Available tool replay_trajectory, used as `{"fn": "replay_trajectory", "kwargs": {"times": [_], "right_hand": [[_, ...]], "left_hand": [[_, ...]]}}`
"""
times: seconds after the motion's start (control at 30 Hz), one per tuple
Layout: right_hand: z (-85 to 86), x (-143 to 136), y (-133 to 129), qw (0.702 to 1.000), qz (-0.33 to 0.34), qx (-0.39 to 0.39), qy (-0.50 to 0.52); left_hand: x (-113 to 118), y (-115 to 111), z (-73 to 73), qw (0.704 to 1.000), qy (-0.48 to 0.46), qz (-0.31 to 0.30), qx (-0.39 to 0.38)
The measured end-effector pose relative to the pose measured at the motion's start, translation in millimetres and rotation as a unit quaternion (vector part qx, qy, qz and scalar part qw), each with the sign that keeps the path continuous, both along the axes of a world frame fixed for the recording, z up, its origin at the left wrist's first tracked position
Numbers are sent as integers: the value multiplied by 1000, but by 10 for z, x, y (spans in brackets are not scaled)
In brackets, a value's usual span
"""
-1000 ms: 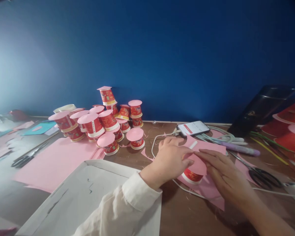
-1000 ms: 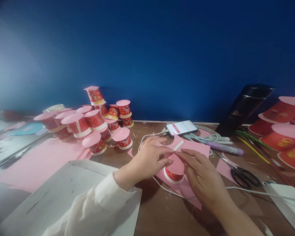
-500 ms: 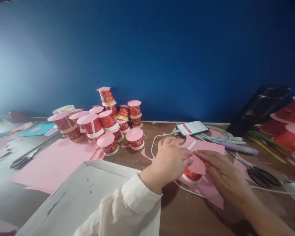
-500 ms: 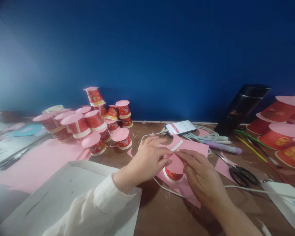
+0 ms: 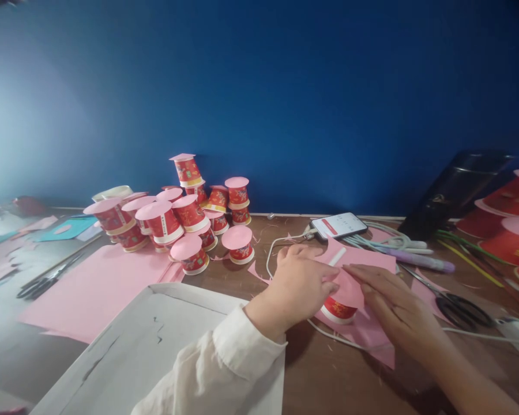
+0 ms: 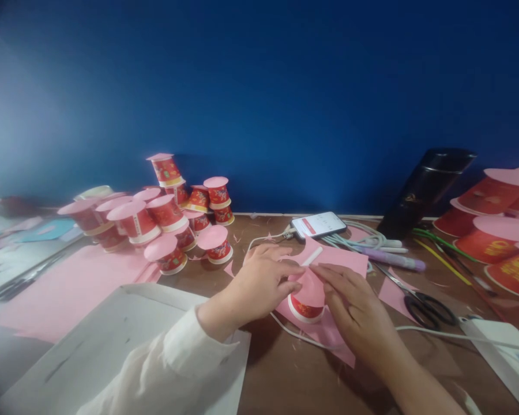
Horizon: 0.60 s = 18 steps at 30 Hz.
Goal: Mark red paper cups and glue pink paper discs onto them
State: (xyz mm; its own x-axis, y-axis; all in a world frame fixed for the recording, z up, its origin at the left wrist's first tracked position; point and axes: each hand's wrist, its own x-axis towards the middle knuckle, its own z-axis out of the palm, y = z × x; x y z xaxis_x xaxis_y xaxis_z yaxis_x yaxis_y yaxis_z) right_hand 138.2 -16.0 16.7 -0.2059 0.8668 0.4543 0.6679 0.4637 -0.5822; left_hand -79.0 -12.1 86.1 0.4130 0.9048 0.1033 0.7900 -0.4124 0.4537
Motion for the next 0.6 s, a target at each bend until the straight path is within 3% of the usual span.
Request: {"fn": "replay_trajectory", "kwargs": {"times": [0.6], "right_hand": [[-30,97,11,998,7,-68,-13]], "left_hand": [[-26,59,-37,1000,-9,-11,2]]}}
